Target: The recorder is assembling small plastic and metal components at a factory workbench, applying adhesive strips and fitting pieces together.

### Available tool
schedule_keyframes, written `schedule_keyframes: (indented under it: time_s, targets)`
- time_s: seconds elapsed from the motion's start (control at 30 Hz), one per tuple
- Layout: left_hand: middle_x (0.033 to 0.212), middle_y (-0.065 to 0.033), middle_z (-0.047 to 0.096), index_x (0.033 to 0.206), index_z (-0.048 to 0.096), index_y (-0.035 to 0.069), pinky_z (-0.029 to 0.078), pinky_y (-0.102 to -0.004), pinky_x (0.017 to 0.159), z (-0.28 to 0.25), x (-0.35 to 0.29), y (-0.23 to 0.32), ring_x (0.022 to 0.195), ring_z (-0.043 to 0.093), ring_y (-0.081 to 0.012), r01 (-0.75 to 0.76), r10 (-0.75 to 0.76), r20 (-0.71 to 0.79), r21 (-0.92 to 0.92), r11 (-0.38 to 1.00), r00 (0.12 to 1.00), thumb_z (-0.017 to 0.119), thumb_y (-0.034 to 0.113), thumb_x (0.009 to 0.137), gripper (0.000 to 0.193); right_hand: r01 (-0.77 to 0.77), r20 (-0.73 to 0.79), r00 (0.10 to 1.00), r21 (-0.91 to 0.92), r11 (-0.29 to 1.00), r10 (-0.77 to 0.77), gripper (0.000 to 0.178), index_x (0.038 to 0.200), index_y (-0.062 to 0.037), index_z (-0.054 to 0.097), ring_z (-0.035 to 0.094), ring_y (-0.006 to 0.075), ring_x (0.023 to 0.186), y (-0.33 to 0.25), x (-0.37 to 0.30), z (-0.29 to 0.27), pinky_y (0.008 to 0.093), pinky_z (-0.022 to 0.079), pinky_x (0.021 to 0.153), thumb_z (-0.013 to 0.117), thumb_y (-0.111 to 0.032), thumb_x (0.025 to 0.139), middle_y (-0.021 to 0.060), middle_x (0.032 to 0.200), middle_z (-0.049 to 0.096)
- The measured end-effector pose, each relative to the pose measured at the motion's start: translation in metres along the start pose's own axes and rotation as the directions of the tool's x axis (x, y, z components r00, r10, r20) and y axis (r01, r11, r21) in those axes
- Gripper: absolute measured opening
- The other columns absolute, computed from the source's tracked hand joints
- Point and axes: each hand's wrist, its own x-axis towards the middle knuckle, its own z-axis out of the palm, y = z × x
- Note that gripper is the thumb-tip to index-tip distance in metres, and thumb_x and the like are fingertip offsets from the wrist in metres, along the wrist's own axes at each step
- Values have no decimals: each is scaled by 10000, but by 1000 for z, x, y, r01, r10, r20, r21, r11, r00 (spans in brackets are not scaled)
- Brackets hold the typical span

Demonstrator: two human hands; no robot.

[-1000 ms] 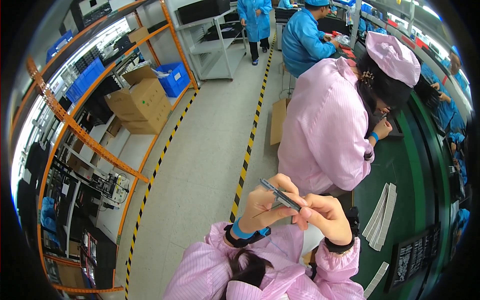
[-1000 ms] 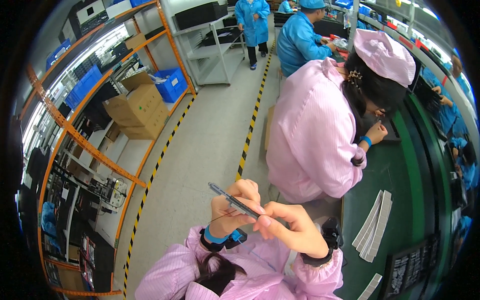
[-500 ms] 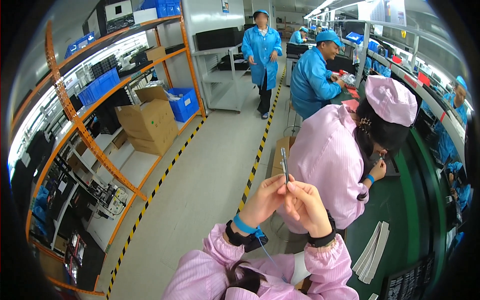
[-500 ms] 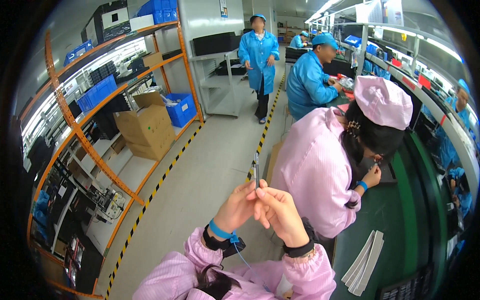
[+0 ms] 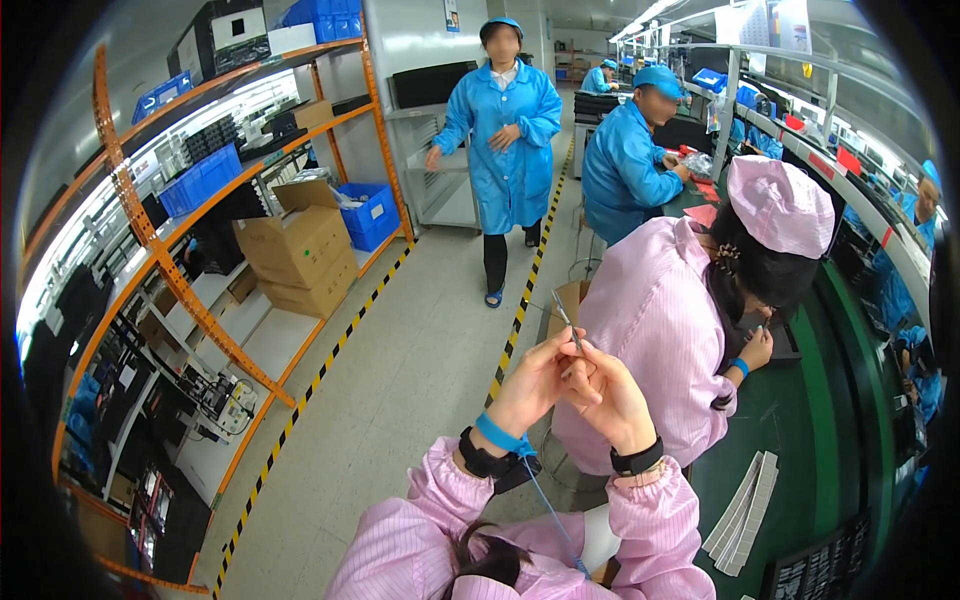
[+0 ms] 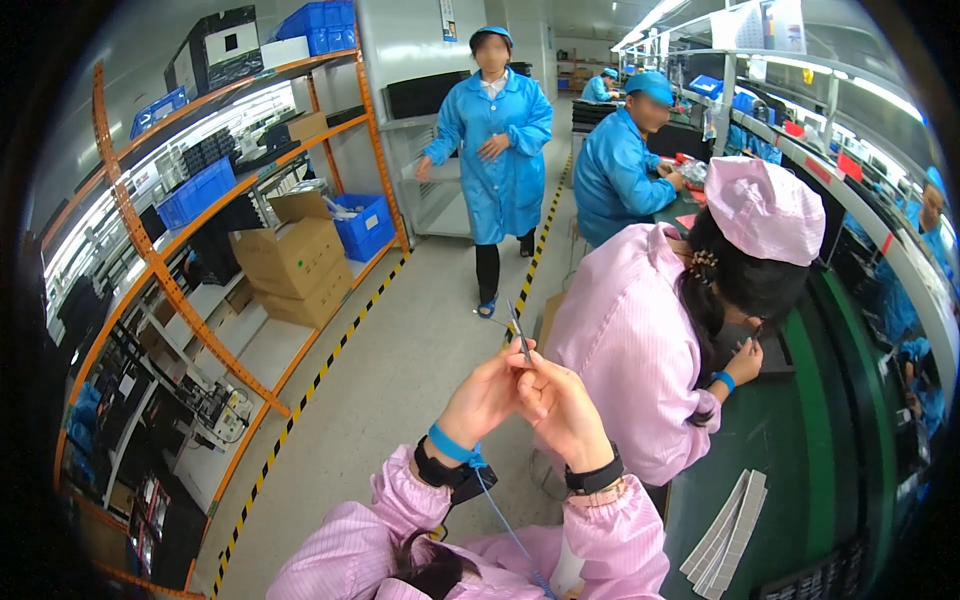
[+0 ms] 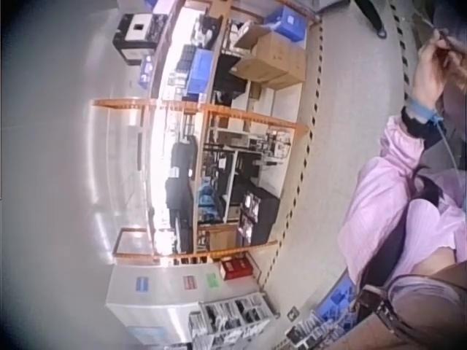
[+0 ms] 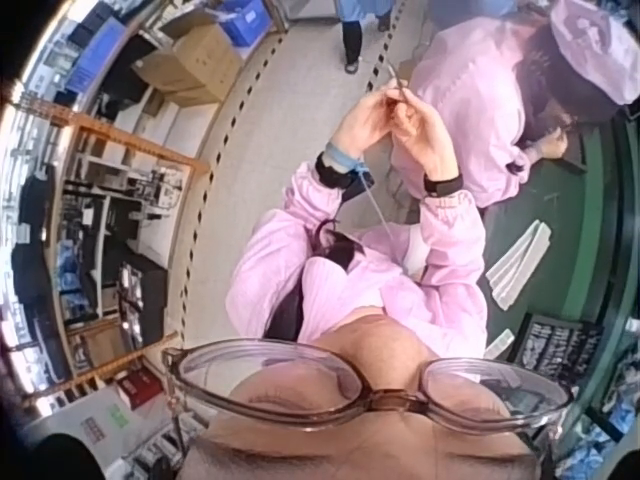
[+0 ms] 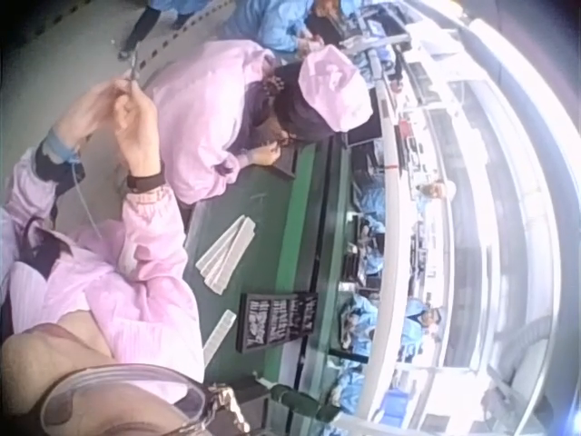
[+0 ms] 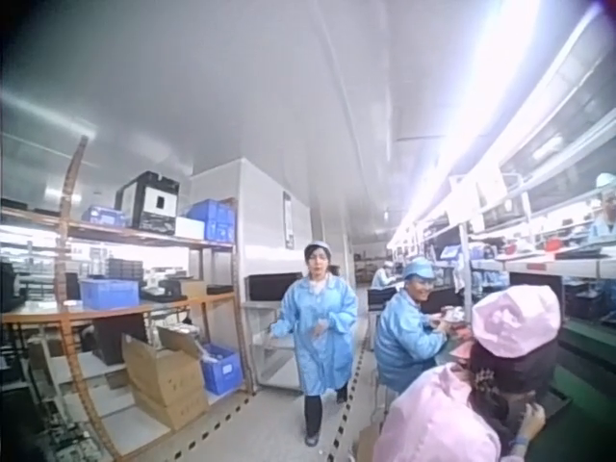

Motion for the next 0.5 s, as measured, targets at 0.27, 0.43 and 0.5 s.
schedule_keyframes:
  time_s: [0.27, 0.43, 0.5]
  targets:
    - [838, 12, 559, 1038, 586, 5, 422, -241, 766, 11, -10, -2, 826, 511, -84, -69, 69, -6, 58, 996, 998, 519, 257, 903, 294, 41, -1, 999, -7, 999, -41, 278, 924, 33, 603, 430, 88, 422, 4, -1, -5, 201, 332, 433, 446, -196, 914, 50, 637, 590]
    - [940, -21, 589, 1000, 607, -7, 426, -251, 776, 8, -15, 1, 854, 514, -88, -166, 175, -19, 235, 958, 984, 510, 240, 907, 280, 115, -91, 986, -245, 963, -141, 284, 887, 39, 603, 483, 95, 433, 4, -4, 8, 197, 372, 427, 446, -196, 914, 80, 653, 615]
    - [1133, -128, 553, 949, 613, -17, 423, -290, 857, 8, -17, 1, 962, 539, -144, -220, 226, 20, 328, 919, 974, 483, 244, 911, 294, 126, -99, 982, -283, 951, -160, 286, 881, 39, 602, 495, 97, 437, 4, -5, 9, 195, 388, 429, 444, -197, 916, 86, 653, 617]
